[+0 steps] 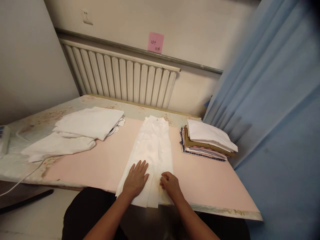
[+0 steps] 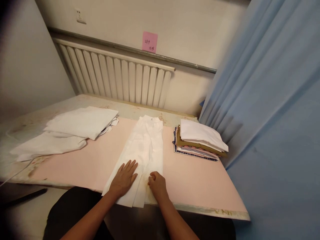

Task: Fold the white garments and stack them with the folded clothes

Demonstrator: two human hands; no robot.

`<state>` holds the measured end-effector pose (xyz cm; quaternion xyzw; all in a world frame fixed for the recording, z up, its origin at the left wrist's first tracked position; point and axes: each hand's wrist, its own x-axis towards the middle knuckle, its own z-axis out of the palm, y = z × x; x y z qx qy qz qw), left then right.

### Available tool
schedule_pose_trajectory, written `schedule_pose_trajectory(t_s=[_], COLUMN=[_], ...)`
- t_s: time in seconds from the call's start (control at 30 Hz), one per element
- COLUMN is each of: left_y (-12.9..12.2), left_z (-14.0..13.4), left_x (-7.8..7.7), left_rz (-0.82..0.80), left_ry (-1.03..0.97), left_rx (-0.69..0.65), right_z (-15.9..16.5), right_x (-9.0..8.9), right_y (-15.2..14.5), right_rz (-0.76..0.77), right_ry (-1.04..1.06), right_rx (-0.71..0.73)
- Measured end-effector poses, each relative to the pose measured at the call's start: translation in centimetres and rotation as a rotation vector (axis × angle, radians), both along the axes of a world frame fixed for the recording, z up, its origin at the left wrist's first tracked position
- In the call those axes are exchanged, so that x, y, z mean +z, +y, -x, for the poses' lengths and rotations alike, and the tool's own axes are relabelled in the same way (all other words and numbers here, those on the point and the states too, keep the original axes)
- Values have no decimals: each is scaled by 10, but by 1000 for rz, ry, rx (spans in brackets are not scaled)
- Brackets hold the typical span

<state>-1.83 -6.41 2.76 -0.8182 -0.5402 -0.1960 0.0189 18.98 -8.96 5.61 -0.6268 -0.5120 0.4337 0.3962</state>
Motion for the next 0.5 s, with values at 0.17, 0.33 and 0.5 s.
schedule_pose_trajectory(t_s=[0.17,0.33,0.5], left_y=[1,2,3], left_z=[0,0,1], left_x=[-3,-5,-7], left_rz=[-18,-51,-71], left_ry=[26,48,34], left_rx=[10,25,22], right_z=[2,7,8], right_x=[2,12,18], right_y=[0,-2,-3], right_rz=[150,280,296], right_ry=[232,382,366], right_rx=[-88,-111,-102])
